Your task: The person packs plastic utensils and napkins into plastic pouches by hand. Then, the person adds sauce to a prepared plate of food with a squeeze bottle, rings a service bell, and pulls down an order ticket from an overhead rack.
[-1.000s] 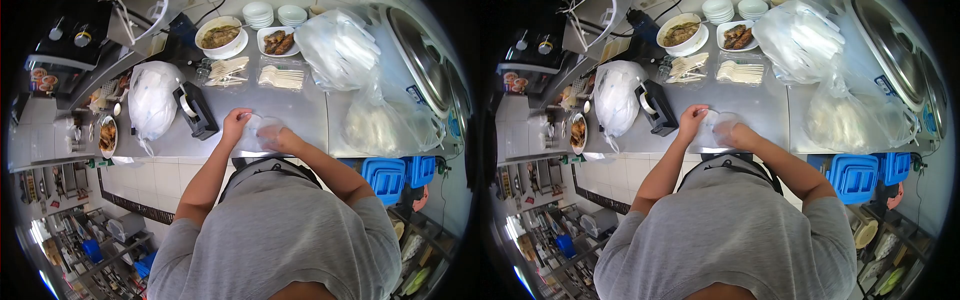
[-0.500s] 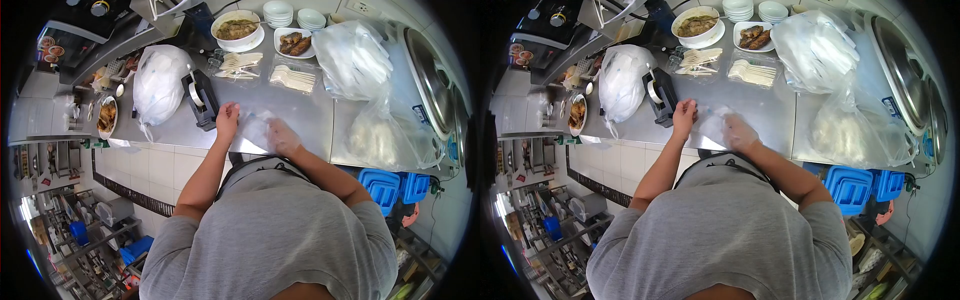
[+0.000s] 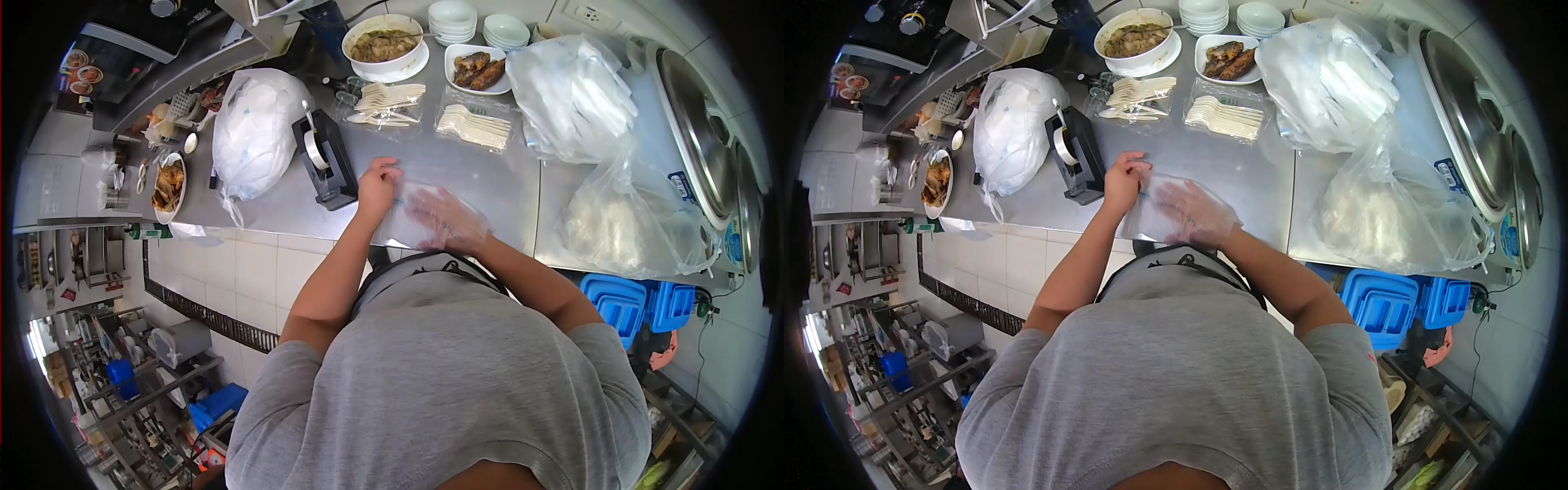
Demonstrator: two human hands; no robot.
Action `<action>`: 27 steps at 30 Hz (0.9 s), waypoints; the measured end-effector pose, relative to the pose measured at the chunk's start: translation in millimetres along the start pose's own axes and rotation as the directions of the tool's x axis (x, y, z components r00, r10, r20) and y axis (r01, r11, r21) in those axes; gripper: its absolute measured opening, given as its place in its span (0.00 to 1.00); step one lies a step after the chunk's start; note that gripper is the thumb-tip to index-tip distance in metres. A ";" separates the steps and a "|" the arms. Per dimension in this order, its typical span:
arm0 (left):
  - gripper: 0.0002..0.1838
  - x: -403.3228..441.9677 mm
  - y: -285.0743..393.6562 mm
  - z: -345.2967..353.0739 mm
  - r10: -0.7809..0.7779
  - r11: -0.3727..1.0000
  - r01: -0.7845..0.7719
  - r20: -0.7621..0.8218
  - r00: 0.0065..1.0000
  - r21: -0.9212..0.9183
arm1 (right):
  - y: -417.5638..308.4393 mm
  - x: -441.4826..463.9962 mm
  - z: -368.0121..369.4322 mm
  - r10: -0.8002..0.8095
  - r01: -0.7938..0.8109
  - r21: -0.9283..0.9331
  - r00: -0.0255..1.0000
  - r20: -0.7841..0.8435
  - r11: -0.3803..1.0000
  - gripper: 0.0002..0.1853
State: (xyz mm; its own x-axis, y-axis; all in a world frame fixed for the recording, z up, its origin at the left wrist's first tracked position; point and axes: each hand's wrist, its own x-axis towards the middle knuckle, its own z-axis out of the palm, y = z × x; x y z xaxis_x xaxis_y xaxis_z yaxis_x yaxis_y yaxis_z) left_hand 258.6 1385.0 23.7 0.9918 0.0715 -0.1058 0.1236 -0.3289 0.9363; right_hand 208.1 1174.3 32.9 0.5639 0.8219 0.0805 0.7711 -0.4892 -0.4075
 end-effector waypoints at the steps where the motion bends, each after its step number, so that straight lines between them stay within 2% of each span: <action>1: 0.16 -0.5 2.1 -2.5 -0.033 0.998 0.032 -0.029 0.999 -0.057 | 0.8 1.4 -1.4 -0.005 0.006 -0.020 0.999 0.052 1.000 0.39; 2: 0.16 -2.1 4.9 -4.8 -0.070 0.991 0.063 -0.056 0.996 -0.116 | 2.8 1.5 0.4 -0.010 0.013 -0.042 0.999 0.051 0.999 0.40; 5: 0.20 -10.6 6.5 -14.4 -0.217 0.976 0.217 -0.006 0.976 0.007 | 5.1 2.8 6.2 -0.016 0.022 -0.095 0.997 0.071 0.995 0.41; 8: 0.25 -25.1 3.3 -14.4 -0.181 0.974 0.160 0.125 0.976 0.163 | 2.9 4.0 2.9 0.000 0.014 -0.120 0.994 0.113 0.993 0.40; 11: 0.28 -35.5 6.2 -23.3 -0.166 0.974 0.117 0.257 0.952 0.193 | 3.8 4.2 1.2 -0.001 0.015 -0.129 0.994 0.112 0.992 0.41; 14: 0.29 -35.6 11.9 -37.3 -0.235 0.970 0.242 0.267 0.935 0.005 | 2.9 4.5 4.8 0.012 -0.001 -0.133 0.997 0.081 0.991 0.41; 15: 0.28 -37.8 15.0 -34.8 -0.080 0.993 0.065 0.152 0.985 0.099 | 1.7 4.7 3.1 0.015 -0.005 -0.125 0.997 0.075 0.992 0.41; 16: 0.27 -41.6 18.2 -28.6 0.094 0.972 -0.103 0.054 0.994 0.211 | 0.8 5.0 1.5 0.019 -0.011 -0.117 0.997 0.068 0.993 0.41; 17: 0.27 -44.2 20.0 -24.4 0.275 0.909 -0.252 -0.022 0.961 0.332 | 0.7 5.2 0.7 0.005 0.001 -0.120 0.999 0.054 0.993 0.41; 18: 0.27 -42.8 15.3 -22.1 0.491 0.734 -0.532 0.212 0.845 0.422 | 1.2 5.9 -0.1 -0.009 0.014 -0.122 0.999 0.040 0.992 0.41; 21: 0.27 -61.4 14.5 0.1 0.298 0.807 -0.423 0.335 0.894 0.412 | 2.6 5.3 0.3 -0.024 0.026 -0.129 1.000 0.013 0.991 0.41; 22: 0.32 -58.3 -0.8 -0.6 0.250 0.734 -0.457 0.427 0.869 0.502 | 3.4 5.5 0.7 -0.021 0.021 -0.130 1.000 0.000 0.991 0.42; 25: 0.40 -65.2 -0.9 2.8 0.295 0.539 -0.547 0.465 0.835 0.641 | 8.4 -8.6 -5.1 0.049 -0.037 -0.109 0.992 0.117 0.993 0.41; 27: 0.45 -68.9 3.0 4.0 0.264 0.521 -0.531 0.466 0.844 0.668 | 15.4 -42.8 -16.4 -0.008 0.010 -0.048 1.000 0.023 0.999 0.38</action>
State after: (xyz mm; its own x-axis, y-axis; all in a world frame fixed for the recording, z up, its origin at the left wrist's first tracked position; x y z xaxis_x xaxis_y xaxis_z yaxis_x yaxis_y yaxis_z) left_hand 190.8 1375.3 32.5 0.8852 -0.4653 0.0015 -0.4412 -0.8382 0.3205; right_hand 200.7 1126.8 38.2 0.5505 0.8324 0.0633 0.7897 -0.4947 -0.3627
